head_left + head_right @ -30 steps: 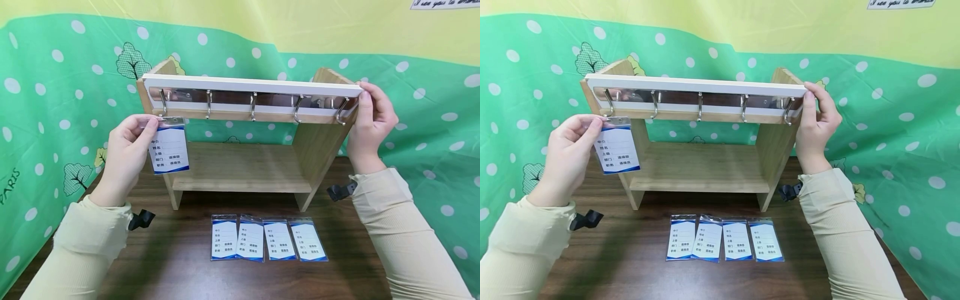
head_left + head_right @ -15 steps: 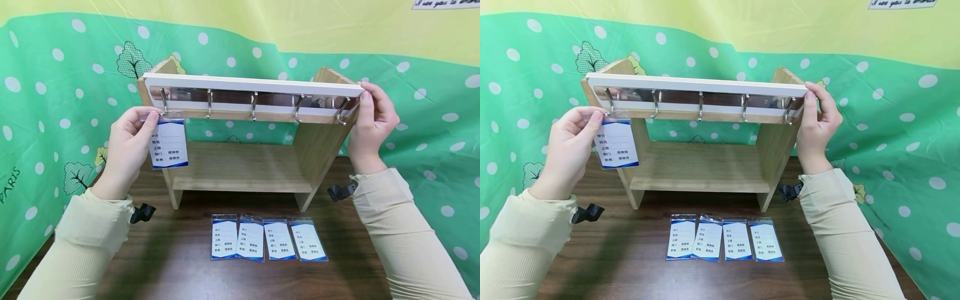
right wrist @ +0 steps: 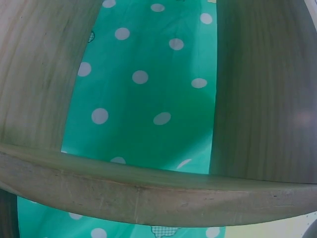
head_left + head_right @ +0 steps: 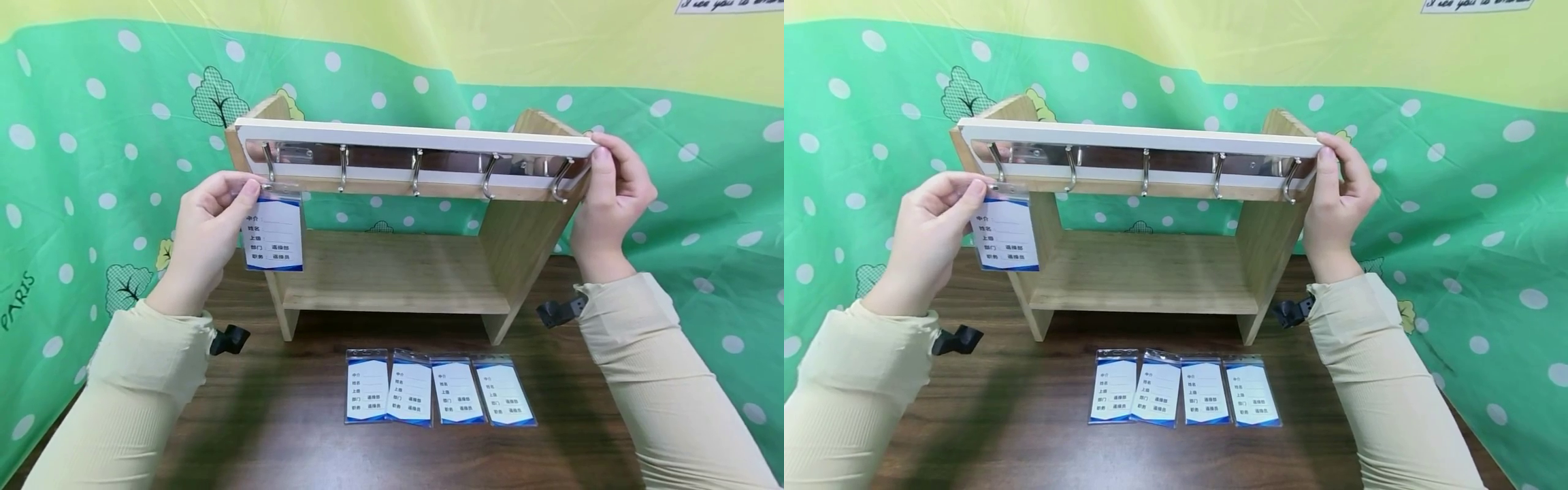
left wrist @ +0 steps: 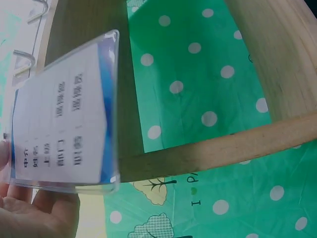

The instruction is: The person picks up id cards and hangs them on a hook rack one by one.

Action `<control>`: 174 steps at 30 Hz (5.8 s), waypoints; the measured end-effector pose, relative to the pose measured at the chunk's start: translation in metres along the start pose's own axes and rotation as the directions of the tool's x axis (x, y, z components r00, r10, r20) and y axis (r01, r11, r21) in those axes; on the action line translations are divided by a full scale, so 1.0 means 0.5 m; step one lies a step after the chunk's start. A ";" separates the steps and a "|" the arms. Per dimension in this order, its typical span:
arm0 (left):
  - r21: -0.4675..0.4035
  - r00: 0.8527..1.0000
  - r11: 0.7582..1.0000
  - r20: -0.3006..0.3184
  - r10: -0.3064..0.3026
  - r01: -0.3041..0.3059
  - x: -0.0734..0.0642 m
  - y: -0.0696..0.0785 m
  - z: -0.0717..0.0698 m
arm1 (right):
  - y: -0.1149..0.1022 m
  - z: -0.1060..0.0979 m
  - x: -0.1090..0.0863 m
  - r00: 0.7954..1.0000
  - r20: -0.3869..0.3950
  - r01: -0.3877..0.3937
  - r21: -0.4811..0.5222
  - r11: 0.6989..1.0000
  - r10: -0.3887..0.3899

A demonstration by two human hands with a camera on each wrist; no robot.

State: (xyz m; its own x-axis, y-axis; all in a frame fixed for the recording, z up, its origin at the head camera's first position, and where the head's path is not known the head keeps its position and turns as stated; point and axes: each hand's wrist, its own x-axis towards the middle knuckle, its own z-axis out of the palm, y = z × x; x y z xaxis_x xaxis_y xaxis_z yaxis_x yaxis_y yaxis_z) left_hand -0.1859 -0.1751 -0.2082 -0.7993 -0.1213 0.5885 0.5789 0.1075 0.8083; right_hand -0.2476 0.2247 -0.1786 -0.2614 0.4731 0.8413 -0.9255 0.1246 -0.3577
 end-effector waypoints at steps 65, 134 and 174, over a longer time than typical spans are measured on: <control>0.352 0.933 0.936 -0.336 0.129 -0.002 -0.042 -0.049 0.011 | 0.012 -0.005 0.005 1.000 0.002 -0.018 0.030 0.999 0.018; 0.237 0.990 0.963 0.027 -0.142 0.131 -0.218 -0.146 0.130 | 0.026 -0.011 0.006 1.000 -0.001 -0.020 0.010 1.000 0.020; 0.297 0.924 0.950 0.329 -0.194 0.094 -0.249 -0.190 0.150 | 0.010 0.006 -0.001 0.999 -0.032 -0.012 0.041 0.999 0.013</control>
State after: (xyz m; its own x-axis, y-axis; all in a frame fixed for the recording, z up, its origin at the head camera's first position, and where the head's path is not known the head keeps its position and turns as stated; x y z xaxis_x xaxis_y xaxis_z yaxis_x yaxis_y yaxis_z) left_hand -0.1535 -0.0962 -0.3593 -0.9040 0.1917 0.3820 0.4273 0.3836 0.8187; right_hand -0.2530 0.2222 -0.1796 -0.2647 0.5021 0.8233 -0.9328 0.0834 -0.3507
